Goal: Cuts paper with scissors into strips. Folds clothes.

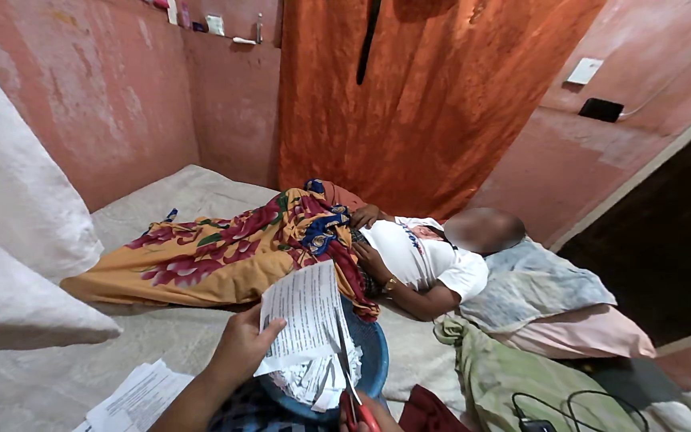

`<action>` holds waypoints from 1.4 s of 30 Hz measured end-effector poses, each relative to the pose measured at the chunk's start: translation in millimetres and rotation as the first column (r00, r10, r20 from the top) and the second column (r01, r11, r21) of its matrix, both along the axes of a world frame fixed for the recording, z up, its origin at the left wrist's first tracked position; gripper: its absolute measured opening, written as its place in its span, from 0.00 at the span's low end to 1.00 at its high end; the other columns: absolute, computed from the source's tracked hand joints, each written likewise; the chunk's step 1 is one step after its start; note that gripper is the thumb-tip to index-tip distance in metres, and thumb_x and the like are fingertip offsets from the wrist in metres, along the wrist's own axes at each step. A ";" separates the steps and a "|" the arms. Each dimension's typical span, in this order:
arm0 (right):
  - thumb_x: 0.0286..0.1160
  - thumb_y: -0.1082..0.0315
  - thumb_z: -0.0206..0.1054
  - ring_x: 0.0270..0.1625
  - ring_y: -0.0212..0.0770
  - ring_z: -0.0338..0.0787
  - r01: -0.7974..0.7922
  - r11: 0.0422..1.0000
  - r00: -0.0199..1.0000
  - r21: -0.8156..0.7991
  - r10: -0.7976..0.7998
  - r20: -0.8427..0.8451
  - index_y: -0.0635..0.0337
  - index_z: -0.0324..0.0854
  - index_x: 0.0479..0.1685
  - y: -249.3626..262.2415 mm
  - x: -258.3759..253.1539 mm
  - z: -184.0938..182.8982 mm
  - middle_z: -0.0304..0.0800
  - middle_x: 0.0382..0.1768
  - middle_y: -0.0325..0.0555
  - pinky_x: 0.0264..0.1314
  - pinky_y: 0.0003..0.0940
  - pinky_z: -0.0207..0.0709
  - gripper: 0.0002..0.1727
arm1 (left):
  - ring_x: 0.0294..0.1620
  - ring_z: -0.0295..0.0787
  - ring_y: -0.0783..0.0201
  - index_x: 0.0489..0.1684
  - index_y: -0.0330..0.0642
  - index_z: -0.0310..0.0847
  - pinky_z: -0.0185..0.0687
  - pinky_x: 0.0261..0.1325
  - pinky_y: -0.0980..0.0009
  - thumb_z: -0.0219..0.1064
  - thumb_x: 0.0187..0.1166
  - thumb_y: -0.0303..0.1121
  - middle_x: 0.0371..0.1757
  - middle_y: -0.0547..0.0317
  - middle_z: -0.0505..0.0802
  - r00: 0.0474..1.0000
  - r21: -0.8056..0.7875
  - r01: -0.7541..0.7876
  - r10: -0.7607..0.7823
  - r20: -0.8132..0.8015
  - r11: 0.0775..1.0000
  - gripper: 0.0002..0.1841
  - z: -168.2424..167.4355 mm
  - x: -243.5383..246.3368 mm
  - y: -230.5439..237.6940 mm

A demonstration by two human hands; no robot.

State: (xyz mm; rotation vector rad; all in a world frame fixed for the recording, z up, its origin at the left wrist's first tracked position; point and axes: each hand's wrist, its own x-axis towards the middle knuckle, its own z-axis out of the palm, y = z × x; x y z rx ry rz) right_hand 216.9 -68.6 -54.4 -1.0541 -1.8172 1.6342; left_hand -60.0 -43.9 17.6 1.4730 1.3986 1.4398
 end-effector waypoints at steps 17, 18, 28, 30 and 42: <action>0.67 0.27 0.64 0.29 0.25 0.85 0.105 0.994 0.993 0.024 -0.103 -0.065 0.63 0.76 0.47 1.0 1.2 -6.4 0.86 0.28 0.29 0.36 0.27 0.83 0.41 | 0.39 0.96 0.74 0.51 0.35 0.85 0.94 0.49 0.74 0.71 0.74 0.20 0.39 0.64 0.97 0.969 -0.164 0.201 -0.172 0.176 0.966 0.10 3.4 2.9 -0.5; 0.67 0.26 0.64 0.29 0.25 0.85 0.109 0.994 0.992 0.018 -0.108 -0.064 0.62 0.76 0.47 1.0 1.1 -5.5 0.86 0.28 0.29 0.35 0.26 0.82 0.41 | 0.39 0.96 0.74 0.51 0.35 0.85 0.94 0.49 0.74 0.71 0.74 0.20 0.39 0.64 0.97 0.969 -0.180 0.209 -0.180 0.168 0.961 0.10 3.0 3.9 -0.6; 0.63 0.25 0.65 0.32 0.26 0.86 0.104 0.994 0.993 0.018 -0.103 -0.055 0.61 0.76 0.48 3.8 3.6 -6.3 0.87 0.31 0.30 0.38 0.27 0.82 0.43 | 0.41 0.95 0.75 0.55 0.35 0.85 0.92 0.52 0.73 0.71 0.77 0.25 0.42 0.62 0.97 0.976 -0.243 0.217 -0.208 0.064 0.945 0.11 -1.5 11.6 -2.5; 0.69 0.27 0.62 0.32 0.25 0.86 0.140 0.989 0.989 0.048 -0.138 -0.056 0.63 0.77 0.48 1.2 1.7 -5.0 0.87 0.30 0.30 0.38 0.27 0.83 0.40 | 0.40 0.95 0.74 0.54 0.36 0.86 0.92 0.52 0.72 0.71 0.77 0.26 0.41 0.62 0.97 0.972 -0.261 0.234 -0.227 0.058 0.936 0.11 -3.9 13.0 -2.7; 0.76 0.32 0.57 0.31 0.26 0.86 0.152 0.986 0.988 0.065 -0.150 -0.028 0.70 0.78 0.51 0.5 2.1 -9.7 0.89 0.29 0.33 0.37 0.29 0.84 0.41 | 0.38 0.95 0.72 0.53 0.35 0.85 0.93 0.50 0.70 0.72 0.76 0.26 0.39 0.61 0.97 0.947 -0.373 0.320 -0.304 0.102 0.871 0.11 -9.2 9.6 -2.4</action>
